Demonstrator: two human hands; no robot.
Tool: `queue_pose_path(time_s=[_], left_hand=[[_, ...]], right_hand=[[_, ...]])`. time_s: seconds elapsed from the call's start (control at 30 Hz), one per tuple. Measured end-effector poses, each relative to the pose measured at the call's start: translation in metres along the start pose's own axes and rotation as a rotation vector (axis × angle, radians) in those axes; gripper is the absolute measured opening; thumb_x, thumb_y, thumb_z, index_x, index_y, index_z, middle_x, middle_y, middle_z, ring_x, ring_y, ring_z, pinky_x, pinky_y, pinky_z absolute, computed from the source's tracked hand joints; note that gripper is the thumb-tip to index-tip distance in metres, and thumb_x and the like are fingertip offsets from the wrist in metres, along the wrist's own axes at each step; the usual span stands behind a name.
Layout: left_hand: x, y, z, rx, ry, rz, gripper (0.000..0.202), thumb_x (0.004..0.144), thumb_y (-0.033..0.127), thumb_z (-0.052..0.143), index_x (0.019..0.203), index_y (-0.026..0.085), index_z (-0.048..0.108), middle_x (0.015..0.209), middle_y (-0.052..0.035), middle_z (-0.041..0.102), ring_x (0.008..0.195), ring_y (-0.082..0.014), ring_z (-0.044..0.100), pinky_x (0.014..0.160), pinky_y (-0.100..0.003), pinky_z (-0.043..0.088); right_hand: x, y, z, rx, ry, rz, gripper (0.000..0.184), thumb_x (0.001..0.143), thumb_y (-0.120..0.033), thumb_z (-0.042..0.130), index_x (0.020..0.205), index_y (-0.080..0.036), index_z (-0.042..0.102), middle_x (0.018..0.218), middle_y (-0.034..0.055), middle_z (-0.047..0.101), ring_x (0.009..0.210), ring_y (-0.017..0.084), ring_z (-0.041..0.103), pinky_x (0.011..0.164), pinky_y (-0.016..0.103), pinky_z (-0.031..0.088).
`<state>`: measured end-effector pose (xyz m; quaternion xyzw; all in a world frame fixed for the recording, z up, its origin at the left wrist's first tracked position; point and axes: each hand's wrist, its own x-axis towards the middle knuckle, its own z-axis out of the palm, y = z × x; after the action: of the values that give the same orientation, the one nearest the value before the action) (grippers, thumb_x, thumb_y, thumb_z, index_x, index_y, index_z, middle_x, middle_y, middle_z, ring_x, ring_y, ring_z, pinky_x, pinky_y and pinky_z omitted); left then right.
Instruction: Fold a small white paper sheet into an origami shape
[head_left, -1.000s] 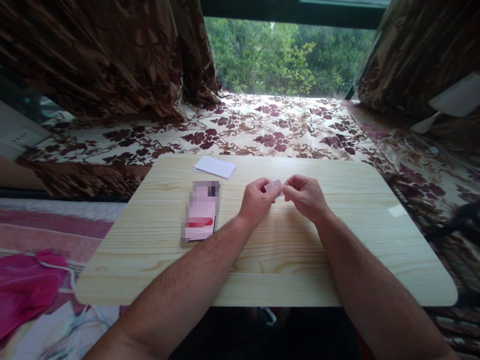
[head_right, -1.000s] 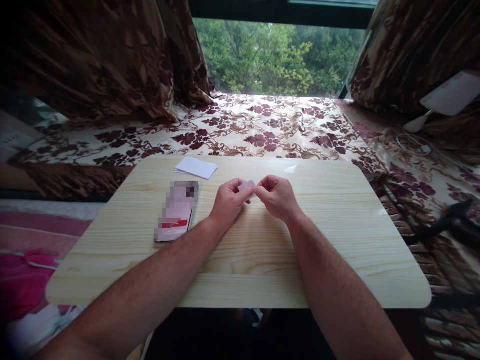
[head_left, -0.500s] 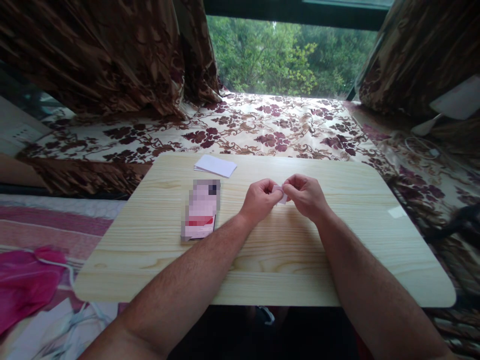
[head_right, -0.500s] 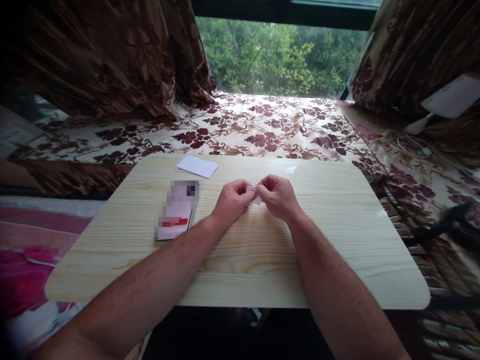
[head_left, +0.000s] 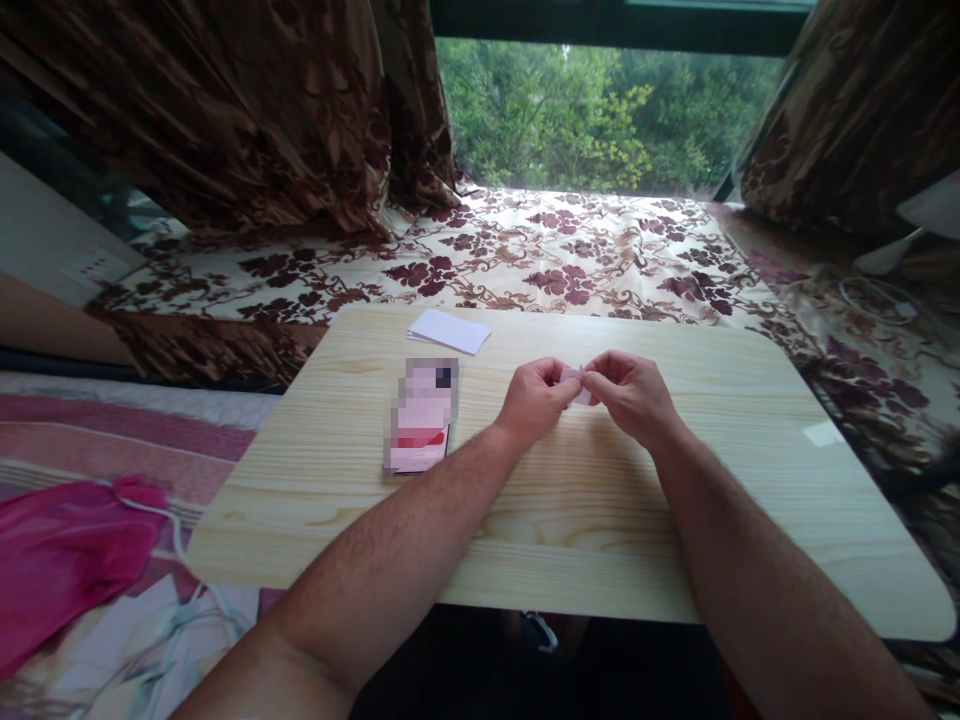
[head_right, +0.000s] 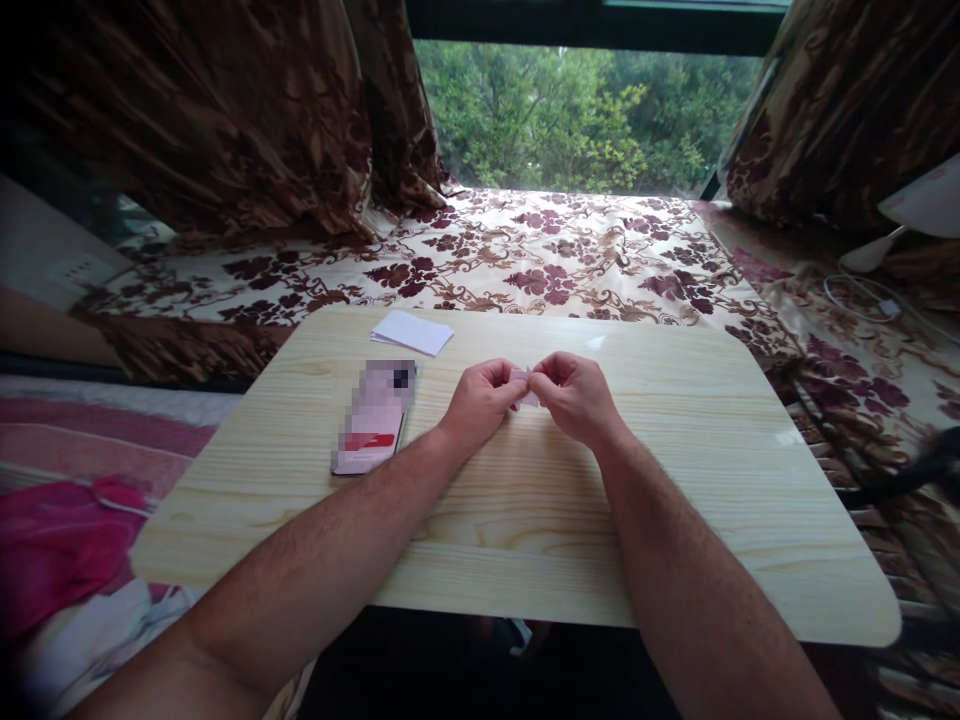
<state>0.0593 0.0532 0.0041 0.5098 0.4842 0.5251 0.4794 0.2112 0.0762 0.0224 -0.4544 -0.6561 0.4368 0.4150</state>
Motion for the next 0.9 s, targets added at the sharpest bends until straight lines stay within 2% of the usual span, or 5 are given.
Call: queue_pose_path(time_s=[0.23, 0.53, 0.9], left_hand=[[-0.0004, 0.0017, 0.0006, -0.012, -0.025, -0.03, 0.022, 0.073, 0.031, 0.069, 0.062, 0.016, 0.057, 0.054, 0.0032, 0.054, 0.049, -0.0079, 0.044, 0.049, -0.022, 0.033], [0.0007, -0.0037, -0.0008, 0.061, -0.047, 0.014, 0.019, 0.074, 0.031, 0.067, 0.065, 0.016, 0.06, 0.056, 0.0026, 0.056, 0.051, -0.0089, 0.046, 0.05, -0.023, 0.033], [0.0003, -0.0006, 0.0003, 0.049, -0.021, 0.005, 0.02, 0.074, 0.03, 0.067, 0.063, 0.016, 0.057, 0.054, 0.003, 0.054, 0.05, -0.0089, 0.045, 0.049, -0.023, 0.032]], right_hand=[[0.0002, 0.0029, 0.0011, -0.043, 0.005, 0.006, 0.009, 0.075, -0.024, 0.064, 0.073, -0.015, 0.063, 0.06, -0.0004, 0.061, 0.054, 0.013, 0.056, 0.051, 0.025, 0.042], [-0.0009, 0.0013, 0.0005, -0.129, 0.006, -0.033, 0.007, 0.073, -0.022, 0.061, 0.07, -0.015, 0.062, 0.061, -0.0015, 0.058, 0.054, 0.011, 0.049, 0.05, 0.024, 0.037], [-0.0002, 0.0037, 0.001, -0.043, 0.03, -0.008, 0.007, 0.072, -0.021, 0.064, 0.072, -0.014, 0.065, 0.061, -0.0002, 0.062, 0.054, 0.012, 0.054, 0.052, 0.025, 0.042]])
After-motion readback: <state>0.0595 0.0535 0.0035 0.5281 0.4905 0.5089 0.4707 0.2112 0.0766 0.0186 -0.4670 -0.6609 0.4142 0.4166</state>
